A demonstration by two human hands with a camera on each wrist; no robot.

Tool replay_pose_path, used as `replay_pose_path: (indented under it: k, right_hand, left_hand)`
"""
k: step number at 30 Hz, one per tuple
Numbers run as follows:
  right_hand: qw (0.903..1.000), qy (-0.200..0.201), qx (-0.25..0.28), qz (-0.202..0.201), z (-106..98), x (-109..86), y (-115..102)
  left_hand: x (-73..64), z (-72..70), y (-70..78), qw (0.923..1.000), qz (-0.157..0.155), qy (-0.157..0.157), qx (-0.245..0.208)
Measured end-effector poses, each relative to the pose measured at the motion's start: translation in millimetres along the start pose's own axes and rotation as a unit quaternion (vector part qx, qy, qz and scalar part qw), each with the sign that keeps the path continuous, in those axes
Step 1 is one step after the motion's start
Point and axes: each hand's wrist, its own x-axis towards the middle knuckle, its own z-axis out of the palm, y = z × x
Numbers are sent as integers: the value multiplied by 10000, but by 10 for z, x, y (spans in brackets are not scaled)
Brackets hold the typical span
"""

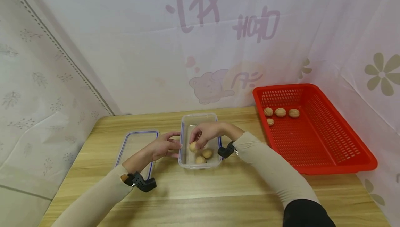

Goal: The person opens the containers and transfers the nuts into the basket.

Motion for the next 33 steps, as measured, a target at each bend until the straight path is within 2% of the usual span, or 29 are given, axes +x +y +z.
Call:
replay_pose_path:
  k: [5,13,20,28,33]
  right_hand:
    - [9999,91,103,-68,-33,-68,-25]
    - [9990,446,-9,-63,-95,-242,-79]
    - [9973,699,78,-221,-170,-419,-56]
    - [9931,1155,-203,-99,-232,-662,-47]
    - [9906,1365,-71,-56,-269,-830,-35]
  left_hand:
    - [0,7,7,10000,-12,30,3]
    - [-9,3,14,10000,43,3,-3]
    - [-26,14,12,9997,125,204,-5]
    - [-30,43,2,9992,209,332,101]
    - [-22,36,-13,9993,240,272,80]
